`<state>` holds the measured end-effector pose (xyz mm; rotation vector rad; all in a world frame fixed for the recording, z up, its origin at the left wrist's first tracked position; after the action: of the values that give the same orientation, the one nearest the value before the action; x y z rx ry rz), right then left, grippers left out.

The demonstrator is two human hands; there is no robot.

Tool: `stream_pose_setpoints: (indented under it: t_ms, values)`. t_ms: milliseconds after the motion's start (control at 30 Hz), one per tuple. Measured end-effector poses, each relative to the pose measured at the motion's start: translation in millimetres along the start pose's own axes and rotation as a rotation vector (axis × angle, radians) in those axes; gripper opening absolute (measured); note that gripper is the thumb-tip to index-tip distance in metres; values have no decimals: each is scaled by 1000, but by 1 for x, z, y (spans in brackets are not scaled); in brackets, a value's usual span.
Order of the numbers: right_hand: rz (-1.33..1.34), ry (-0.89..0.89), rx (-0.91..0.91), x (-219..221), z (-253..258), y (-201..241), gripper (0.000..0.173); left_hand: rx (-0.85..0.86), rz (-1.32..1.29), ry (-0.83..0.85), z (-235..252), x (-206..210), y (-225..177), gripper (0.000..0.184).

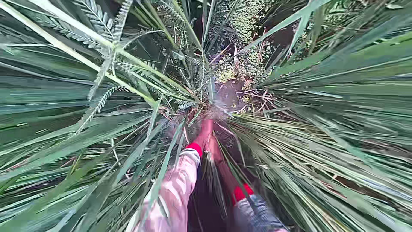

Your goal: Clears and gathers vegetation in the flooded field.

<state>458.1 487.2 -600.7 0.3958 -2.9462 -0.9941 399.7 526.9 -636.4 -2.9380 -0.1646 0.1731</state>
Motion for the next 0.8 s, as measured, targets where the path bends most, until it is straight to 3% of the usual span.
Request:
stream_pose_setpoints:
  t_ms: [33, 67, 100, 167, 233, 300, 367, 400, 500, 533, 567, 633, 667, 733, 800]
  values:
    - [-8, 47, 1, 0, -5, 30, 37, 25, -83, 14, -3, -6, -12, 40]
    - [-34, 71, 18, 1, -28, 34, 38, 8, -97, 11, -15, -8, 3, 42]
    - [-46, 73, 55, 0, -57, 24, 37, -58, -81, -1, -35, -8, 30, 45]
    - [-17, -17, 82, 0, -75, 7, 32, -123, -58, -4, -60, -12, 39, 47]
    - [40, 35, 83, -15, -108, -25, 33, -254, -37, -50, -97, -15, 56, 48]
    - [-4, 82, -101, -37, -149, -44, 32, -304, -157, 9, -136, 2, 78, 44]
    - [-241, -78, 113, -26, -150, 25, 29, -222, -302, 79, -141, 14, 67, 41]
    - [-340, -66, 119, -23, -150, 42, 31, -196, -335, 33, -135, 18, 65, 43]
    - [-540, 199, -241, -44, -198, 7, 35, -264, -357, -184, -146, 0, 92, 41]
    - [-514, 420, -104, -44, -205, 23, 39, -267, -305, -220, -138, -20, 92, 46]
    - [-479, 553, -84, -39, -213, 34, 38, -288, -239, -239, -128, -38, 92, 49]
    - [-453, 774, -172, -12, -223, 66, 32, -369, -55, -234, -119, -57, 95, 46]
    - [-545, 796, -243, 0, -216, 96, 30, -379, 83, -199, -110, -59, 94, 47]
    - [-810, 604, -359, 10, -183, 142, 33, -279, 363, -191, -78, -57, 107, 50]
    - [-1014, 412, -390, 3, -132, 156, 35, -165, 458, -204, -59, -56, 119, 55]
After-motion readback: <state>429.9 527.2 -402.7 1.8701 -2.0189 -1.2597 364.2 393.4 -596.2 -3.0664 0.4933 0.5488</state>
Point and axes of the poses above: each hand's wrist, its own z-axis towards the middle knuckle, its own x-axis out of the palm, y = z × x, the point moved 3 cm from there along z, towards the middle knuckle, and after that the axes turned 14 degrees about -x, right-handed, at the moved point
